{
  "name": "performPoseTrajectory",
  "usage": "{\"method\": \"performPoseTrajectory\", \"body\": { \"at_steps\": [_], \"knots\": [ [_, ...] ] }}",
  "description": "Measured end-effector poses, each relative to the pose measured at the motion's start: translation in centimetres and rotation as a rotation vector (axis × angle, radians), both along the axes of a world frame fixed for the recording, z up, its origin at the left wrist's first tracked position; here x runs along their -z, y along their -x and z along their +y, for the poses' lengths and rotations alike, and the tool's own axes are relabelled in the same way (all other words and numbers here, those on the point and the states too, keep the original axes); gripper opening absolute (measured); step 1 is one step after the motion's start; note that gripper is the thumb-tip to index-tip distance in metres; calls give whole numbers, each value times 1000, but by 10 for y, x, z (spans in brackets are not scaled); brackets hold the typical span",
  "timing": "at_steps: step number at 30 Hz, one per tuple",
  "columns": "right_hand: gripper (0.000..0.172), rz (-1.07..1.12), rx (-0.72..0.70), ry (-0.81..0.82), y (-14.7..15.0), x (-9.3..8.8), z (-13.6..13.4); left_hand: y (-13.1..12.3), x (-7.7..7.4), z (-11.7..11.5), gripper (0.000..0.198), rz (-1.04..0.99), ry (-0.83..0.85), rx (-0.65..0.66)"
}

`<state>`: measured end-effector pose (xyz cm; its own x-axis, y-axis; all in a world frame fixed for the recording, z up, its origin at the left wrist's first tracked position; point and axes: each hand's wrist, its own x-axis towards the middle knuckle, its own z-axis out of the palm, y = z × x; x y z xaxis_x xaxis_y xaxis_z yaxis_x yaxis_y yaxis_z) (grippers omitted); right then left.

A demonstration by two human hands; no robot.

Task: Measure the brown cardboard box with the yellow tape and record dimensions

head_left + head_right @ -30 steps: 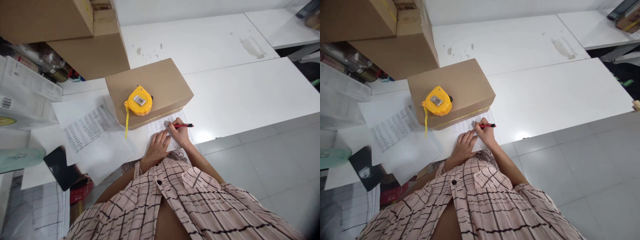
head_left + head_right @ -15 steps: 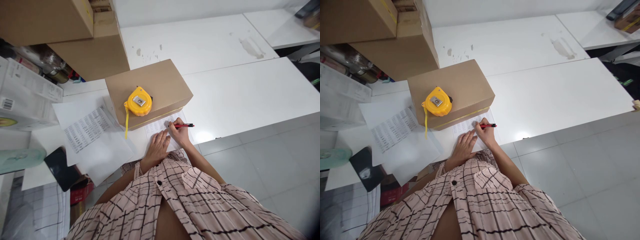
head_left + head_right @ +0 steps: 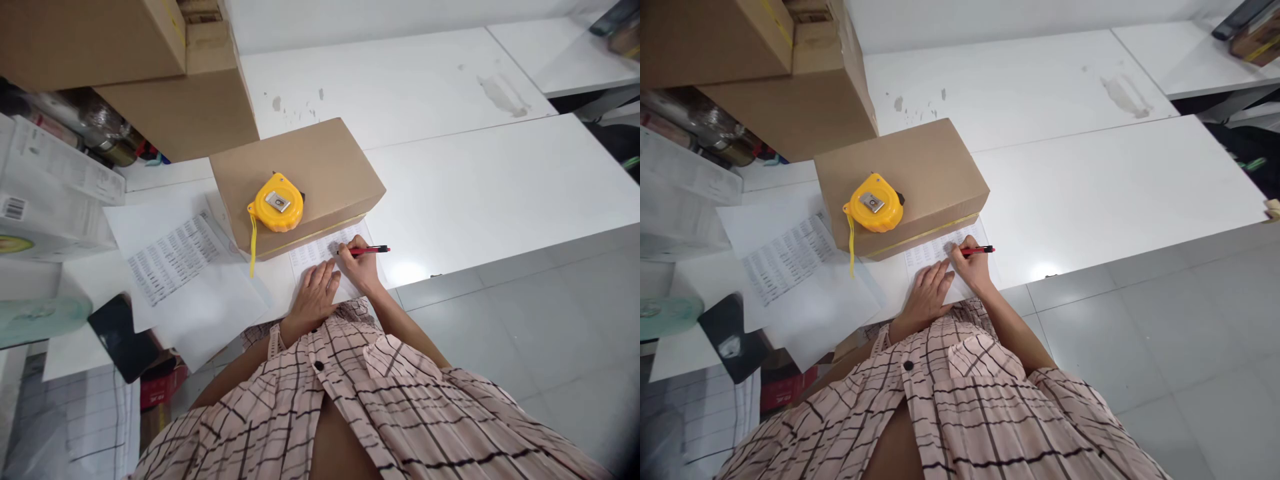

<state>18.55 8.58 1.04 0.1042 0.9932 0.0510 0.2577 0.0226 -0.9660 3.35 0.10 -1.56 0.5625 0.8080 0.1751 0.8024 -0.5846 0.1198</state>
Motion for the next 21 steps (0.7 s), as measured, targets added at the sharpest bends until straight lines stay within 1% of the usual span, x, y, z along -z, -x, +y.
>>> {"method": "performPoseTrajectory", "body": {
  "at_steps": [9, 16, 21],
  "knots": [
    [32, -18, -17, -6, 0, 2, 1, 0, -1, 0, 64, 16, 54, 0],
    [32, -17, 29, -10, 0, 1, 0, 1, -2, 0, 64, 13, 52, 6],
    [32, -22, 20, 2, 0, 0, 0, 1, -2, -1, 63, -16, 71, -7]
  ]
}}
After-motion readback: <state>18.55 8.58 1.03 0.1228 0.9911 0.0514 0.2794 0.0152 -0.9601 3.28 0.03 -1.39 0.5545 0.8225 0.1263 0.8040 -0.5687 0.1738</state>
